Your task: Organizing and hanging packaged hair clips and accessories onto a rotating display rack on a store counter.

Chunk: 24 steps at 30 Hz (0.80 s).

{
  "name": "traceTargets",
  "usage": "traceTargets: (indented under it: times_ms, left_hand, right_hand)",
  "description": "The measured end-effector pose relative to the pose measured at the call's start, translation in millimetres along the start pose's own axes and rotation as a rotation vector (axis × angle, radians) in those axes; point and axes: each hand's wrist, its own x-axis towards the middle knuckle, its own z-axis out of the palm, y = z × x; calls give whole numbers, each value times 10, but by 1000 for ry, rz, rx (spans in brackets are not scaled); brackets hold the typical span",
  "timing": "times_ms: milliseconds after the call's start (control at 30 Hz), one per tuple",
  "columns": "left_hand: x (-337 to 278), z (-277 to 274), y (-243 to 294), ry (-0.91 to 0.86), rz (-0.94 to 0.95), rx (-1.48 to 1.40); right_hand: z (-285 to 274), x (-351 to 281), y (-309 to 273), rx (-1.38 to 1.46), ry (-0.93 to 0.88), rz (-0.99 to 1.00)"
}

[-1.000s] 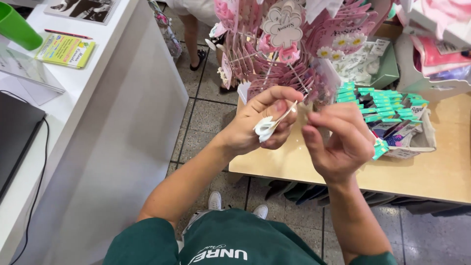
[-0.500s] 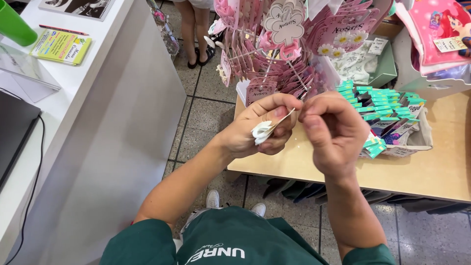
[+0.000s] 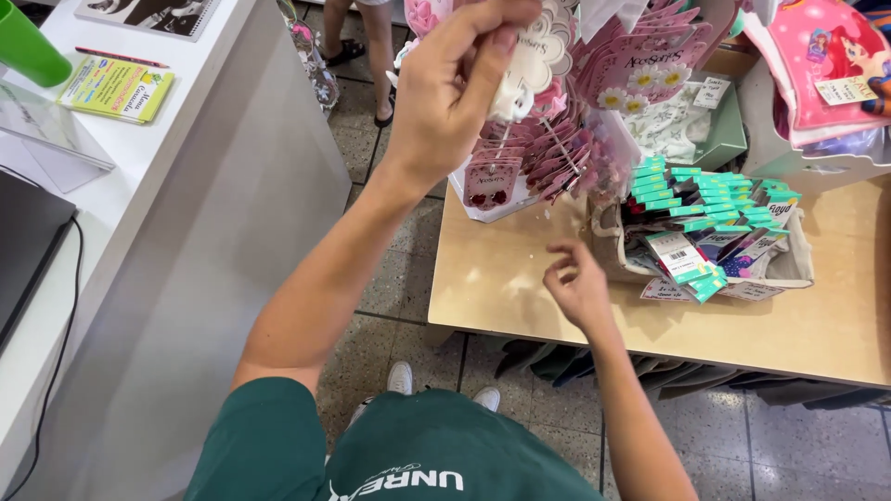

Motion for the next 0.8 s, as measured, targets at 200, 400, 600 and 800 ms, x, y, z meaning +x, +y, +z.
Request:
traceTargets:
  times_ms: [200,400,600,800]
  left_hand:
    - [118,6,80,-14,60,145]
    - [53,82,8,-16,-10,133]
    - [-272,13,-161,48,26,332]
    - [-1551,9,-1072,217,26,227]
  right_hand:
    - [316,-15,958,-51,85,-5]
    - [577,-109,1392,-215,224,-262]
    - [597,-72,1505,-322,385,-389]
    - [659,-49,1541,-563,386,-321]
